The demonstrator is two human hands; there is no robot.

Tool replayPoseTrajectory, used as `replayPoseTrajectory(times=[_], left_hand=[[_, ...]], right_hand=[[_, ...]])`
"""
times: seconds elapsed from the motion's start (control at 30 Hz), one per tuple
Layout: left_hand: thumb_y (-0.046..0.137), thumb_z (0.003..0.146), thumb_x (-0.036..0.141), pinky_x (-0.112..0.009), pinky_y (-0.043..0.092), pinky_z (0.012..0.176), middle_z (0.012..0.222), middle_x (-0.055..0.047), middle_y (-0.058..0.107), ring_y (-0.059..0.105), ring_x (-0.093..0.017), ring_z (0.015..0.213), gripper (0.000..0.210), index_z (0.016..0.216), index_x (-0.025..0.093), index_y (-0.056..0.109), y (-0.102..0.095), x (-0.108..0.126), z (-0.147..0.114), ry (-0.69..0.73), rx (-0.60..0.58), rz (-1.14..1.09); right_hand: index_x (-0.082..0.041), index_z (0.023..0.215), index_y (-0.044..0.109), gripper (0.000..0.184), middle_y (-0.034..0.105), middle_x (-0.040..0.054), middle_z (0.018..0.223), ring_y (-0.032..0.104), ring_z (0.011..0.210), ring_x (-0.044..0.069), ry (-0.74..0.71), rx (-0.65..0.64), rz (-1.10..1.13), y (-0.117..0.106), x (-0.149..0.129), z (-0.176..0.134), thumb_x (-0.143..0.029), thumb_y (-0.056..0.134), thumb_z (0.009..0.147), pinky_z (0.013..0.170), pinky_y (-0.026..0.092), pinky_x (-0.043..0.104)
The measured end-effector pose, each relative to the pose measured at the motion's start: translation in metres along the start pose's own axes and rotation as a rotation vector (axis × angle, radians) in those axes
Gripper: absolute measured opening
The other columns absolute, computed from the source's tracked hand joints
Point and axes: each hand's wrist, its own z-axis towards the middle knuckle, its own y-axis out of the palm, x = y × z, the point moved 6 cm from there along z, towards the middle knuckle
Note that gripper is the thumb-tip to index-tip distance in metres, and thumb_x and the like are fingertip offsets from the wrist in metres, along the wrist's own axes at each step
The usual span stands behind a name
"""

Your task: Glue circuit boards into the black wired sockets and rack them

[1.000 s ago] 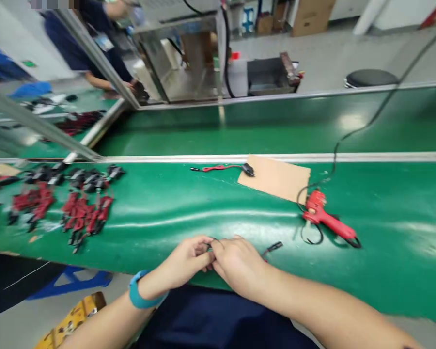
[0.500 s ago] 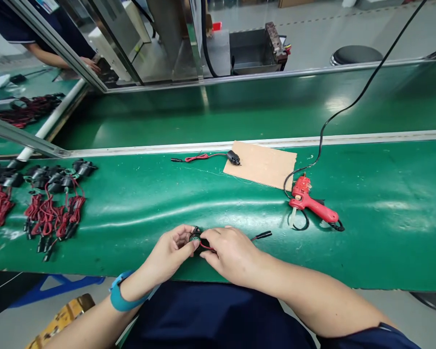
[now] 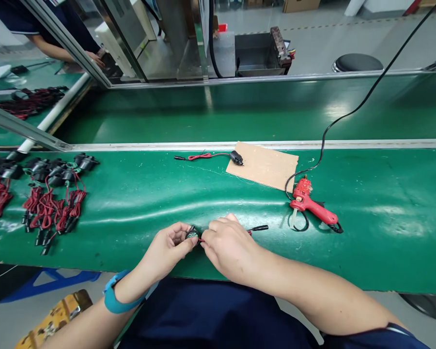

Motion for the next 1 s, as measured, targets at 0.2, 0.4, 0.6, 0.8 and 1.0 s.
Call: replayPoseTrajectory(times=[0.2,0.4,0.6,0.8,1.0], left_hand=[[0.070,0.090,0.044,-0.028,0.046,0.070,0.078,0.001,0.058,0.054,-0.014,0.073,0.029,0.100,0.018,0.062,-0.001,-0.005,-0.008,0.090,-0.034,-0.081],[0.081,0.083,0.039,-0.033,0.055,0.079,0.114,-0.007,0.061,0.063,-0.020,0.095,0.063,0.138,0.027,0.054,0.003,-0.004,-0.015,0.234,-0.100,-0.028],[0.064,0.099,0.032,-0.042,0.048,0.105,0.131,-0.011,0.064,0.061,-0.026,0.123,0.022,0.119,0.024,0.065,0.011,0.007,-0.017,0.408,-0.103,0.288],[0.056,0.101,0.024,-0.033,0.050,0.092,0.121,-0.007,0.069,0.066,-0.021,0.106,0.016,0.116,0.023,0.061,0.018,0.018,-0.018,0.399,-0.220,0.367],[0.059,0.097,0.027,-0.027,0.044,0.065,0.087,0.000,0.067,0.058,-0.015,0.070,0.017,0.113,0.024,0.059,0.016,0.015,-0.016,0.278,-0.252,0.350]], right_hand=[[-0.016,0.098,0.070,0.022,0.064,0.0059,0.083,0.058,0.076,0.020,-0.124,0.079,0.022,0.011,-0.003,-0.005,-0.021,0.050,0.105,0.075,0.045,0.036],[-0.014,0.096,0.066,0.022,0.066,0.0089,0.089,0.060,0.081,0.020,-0.108,0.091,0.199,0.013,0.003,-0.003,-0.019,0.047,0.105,0.075,0.051,0.033],[-0.014,0.094,0.061,0.020,0.065,0.0093,0.090,0.061,0.081,0.019,-0.054,0.061,0.327,0.018,0.008,-0.004,-0.020,0.045,0.105,0.076,0.052,0.032],[-0.018,0.096,0.057,0.014,0.063,0.0059,0.089,0.060,0.078,0.018,-0.001,0.026,0.412,0.018,0.012,-0.006,-0.021,0.046,0.105,0.073,0.050,0.030],[-0.020,0.092,0.056,0.015,0.063,0.0014,0.085,0.058,0.076,0.015,0.099,0.006,0.508,0.010,0.017,-0.003,-0.023,0.048,0.104,0.072,0.046,0.029]])
